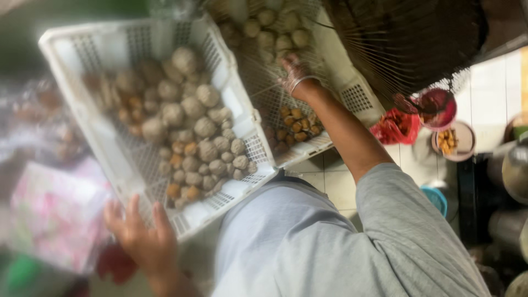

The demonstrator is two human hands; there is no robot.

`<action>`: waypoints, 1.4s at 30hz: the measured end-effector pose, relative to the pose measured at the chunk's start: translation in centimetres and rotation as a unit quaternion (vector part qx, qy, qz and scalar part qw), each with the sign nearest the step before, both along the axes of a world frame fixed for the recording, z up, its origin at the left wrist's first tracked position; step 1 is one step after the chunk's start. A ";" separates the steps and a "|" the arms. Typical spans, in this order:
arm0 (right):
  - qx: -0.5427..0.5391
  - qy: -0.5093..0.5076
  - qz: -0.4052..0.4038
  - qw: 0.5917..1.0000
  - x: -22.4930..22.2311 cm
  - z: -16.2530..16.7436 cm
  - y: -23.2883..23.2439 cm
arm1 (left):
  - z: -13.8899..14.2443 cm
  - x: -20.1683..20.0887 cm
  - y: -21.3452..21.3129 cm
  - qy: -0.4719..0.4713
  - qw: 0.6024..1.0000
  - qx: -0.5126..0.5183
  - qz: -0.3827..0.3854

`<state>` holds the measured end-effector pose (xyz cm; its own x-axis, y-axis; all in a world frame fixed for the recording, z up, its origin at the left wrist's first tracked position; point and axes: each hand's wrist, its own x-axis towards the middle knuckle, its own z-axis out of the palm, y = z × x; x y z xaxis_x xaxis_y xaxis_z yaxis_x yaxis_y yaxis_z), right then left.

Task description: The person opens a clear plastic bag and places meatballs by hand from a white plastic crate into the bag, working through several crates of meatballs. They occasionally rearrange the meatballs in the crates and continue filling the bag with meatballs.

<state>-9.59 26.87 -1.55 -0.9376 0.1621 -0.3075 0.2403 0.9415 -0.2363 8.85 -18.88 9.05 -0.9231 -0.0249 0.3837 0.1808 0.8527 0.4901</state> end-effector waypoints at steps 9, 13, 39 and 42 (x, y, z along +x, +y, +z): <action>-0.197 0.053 -0.042 0.978 20.1 3.7 -3.1 | 0.0 0.6 -1.6 0.011 0.966 -0.193 -0.171; -0.240 0.266 -0.205 0.911 22.0 0.9 -5.8 | 0.6 0.8 -3.2 -0.014 0.947 -0.221 -0.232; -0.018 0.303 -0.189 0.934 23.4 -0.4 -9.7 | 1.7 3.8 -7.1 -0.001 0.928 -0.191 -0.320; -0.052 0.241 -0.198 0.949 23.6 0.2 -8.9 | 1.4 4.1 -6.1 -0.012 0.932 -0.205 -0.297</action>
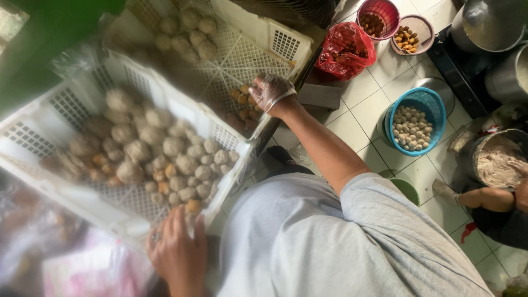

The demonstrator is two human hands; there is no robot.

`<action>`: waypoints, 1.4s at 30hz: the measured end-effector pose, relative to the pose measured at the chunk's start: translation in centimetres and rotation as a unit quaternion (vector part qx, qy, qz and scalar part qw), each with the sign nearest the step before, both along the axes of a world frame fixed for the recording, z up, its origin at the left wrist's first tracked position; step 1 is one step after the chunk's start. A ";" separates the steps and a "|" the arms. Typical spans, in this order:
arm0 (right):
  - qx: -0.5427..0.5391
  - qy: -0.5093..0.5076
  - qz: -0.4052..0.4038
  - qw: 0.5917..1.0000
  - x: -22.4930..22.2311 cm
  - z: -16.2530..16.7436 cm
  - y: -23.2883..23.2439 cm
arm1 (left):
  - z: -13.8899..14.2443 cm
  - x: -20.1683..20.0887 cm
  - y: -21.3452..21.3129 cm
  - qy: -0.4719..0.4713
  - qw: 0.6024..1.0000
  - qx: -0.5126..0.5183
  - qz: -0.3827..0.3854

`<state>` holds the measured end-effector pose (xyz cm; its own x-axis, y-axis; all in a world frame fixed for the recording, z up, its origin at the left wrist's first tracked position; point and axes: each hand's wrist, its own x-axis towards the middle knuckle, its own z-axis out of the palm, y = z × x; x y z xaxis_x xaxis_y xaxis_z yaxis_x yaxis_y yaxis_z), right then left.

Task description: The person opens a clear plastic bag and places meatballs by hand from a white plastic crate into the bag, working through several crates of meatballs. They occasionally rearrange the meatballs in the crates and continue filling the bag with meatballs.

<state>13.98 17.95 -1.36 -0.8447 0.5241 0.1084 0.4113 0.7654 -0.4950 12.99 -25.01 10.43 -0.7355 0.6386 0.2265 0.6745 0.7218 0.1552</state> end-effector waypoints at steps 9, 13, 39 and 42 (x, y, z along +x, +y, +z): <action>0.006 -0.058 0.041 0.997 0.6 1.8 2.3 | -1.9 1.0 4.9 0.001 0.987 -0.105 0.123; 0.004 -0.061 0.056 0.997 0.5 0.7 3.5 | -2.8 1.3 6.8 0.007 0.987 -0.055 0.152; -0.385 0.051 0.207 0.898 -0.6 1.9 11.5 | -0.6 -0.4 10.5 0.027 0.967 -0.013 0.253; -0.207 -0.024 0.224 0.952 -2.5 3.3 12.7 | -0.8 -0.7 10.2 0.023 0.967 -0.008 0.253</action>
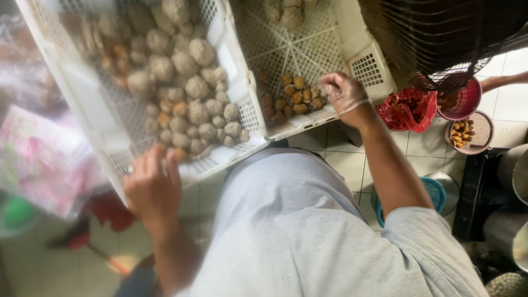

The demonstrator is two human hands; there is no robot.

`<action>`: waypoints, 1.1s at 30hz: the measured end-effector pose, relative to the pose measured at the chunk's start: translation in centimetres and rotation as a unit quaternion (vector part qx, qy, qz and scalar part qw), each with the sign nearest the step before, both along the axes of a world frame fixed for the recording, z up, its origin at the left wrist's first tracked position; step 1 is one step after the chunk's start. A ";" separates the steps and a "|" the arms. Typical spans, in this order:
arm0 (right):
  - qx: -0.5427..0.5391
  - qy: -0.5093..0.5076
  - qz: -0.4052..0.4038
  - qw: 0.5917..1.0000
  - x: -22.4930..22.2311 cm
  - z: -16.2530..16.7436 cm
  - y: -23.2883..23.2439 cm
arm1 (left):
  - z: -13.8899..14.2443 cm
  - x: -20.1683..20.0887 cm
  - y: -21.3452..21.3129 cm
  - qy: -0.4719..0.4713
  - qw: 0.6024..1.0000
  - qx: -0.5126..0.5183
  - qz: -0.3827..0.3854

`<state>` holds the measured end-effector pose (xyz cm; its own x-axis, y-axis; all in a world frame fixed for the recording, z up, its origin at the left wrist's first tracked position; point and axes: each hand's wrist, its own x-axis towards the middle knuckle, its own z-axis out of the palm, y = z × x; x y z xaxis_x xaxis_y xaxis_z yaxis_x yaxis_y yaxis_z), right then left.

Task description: The person opens a clear plastic bag and places meatballs by hand from a white plastic crate into the bag, working through several crates of meatballs. They occasionally rearrange the meatballs in the crates and continue filling the bag with meatballs.

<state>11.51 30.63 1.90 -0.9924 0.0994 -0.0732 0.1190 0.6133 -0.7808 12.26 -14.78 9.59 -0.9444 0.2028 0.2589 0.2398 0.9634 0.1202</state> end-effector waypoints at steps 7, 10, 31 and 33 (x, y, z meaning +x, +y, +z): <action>0.310 -0.234 0.227 0.893 -9.6 0.3 -6.4 | 0.0 0.1 -0.4 -0.007 1.000 0.009 0.006; 0.401 -0.207 0.338 0.826 -12.3 -2.1 -9.6 | -0.2 -0.1 -0.6 -0.017 1.000 0.006 0.004; 0.146 -0.007 0.132 0.981 -14.2 1.0 -16.3 | -2.2 0.6 -5.8 0.231 0.895 0.379 -0.043; 0.127 -0.012 0.203 0.971 -14.2 1.1 -22.0 | -2.2 0.8 -6.2 0.225 0.897 0.377 -0.050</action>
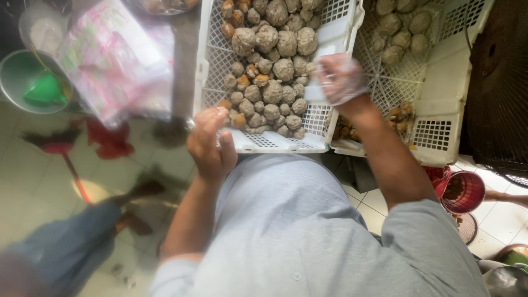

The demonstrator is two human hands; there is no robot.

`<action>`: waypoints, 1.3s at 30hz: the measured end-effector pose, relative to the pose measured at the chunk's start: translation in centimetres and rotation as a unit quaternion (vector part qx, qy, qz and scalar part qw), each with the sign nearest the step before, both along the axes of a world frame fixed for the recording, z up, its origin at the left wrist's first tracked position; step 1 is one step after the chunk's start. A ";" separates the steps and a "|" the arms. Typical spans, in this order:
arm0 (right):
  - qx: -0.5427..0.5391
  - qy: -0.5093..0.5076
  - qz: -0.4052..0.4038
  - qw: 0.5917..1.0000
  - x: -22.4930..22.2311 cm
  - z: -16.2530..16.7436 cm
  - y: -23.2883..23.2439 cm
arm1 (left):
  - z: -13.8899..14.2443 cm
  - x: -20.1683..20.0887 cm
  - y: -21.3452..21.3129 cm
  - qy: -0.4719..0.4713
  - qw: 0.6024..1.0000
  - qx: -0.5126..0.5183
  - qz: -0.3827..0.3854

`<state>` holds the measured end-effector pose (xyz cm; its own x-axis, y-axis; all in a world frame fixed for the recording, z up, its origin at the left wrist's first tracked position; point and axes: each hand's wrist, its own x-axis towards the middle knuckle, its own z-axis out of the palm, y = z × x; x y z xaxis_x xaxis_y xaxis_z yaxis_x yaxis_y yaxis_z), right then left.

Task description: The person opens a clear plastic bag and places meatballs by hand from a white plastic crate into the bag, working through several crates of meatballs. They occasionally rearrange the meatballs in the crates and continue filling the bag with meatballs.

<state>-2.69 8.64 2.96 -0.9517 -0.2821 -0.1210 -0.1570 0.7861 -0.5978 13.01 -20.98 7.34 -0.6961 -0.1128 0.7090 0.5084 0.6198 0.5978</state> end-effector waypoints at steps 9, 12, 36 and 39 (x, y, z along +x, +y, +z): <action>0.247 -0.020 0.075 0.966 -4.1 -5.1 -12.0 | 0.3 0.1 -1.9 -0.036 0.999 -0.025 -0.004; 0.268 -0.057 0.051 0.960 -4.4 -6.7 -13.4 | 0.6 0.2 -2.7 -0.039 0.999 -0.017 -0.010; 0.151 0.036 0.028 0.987 -3.7 -8.0 -13.7 | 2.2 1.3 -4.2 -0.032 0.998 -0.034 -0.038; 0.131 0.005 -0.017 0.991 -3.5 -7.5 -13.3 | 2.1 1.3 -4.2 -0.033 0.998 -0.040 -0.037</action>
<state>-6.24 -4.68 -4.57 -0.9616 -0.2107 -0.1757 -0.1338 0.9193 -0.3702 14.31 -25.13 9.40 -0.7455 -0.0035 0.6665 0.5162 0.6294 0.5808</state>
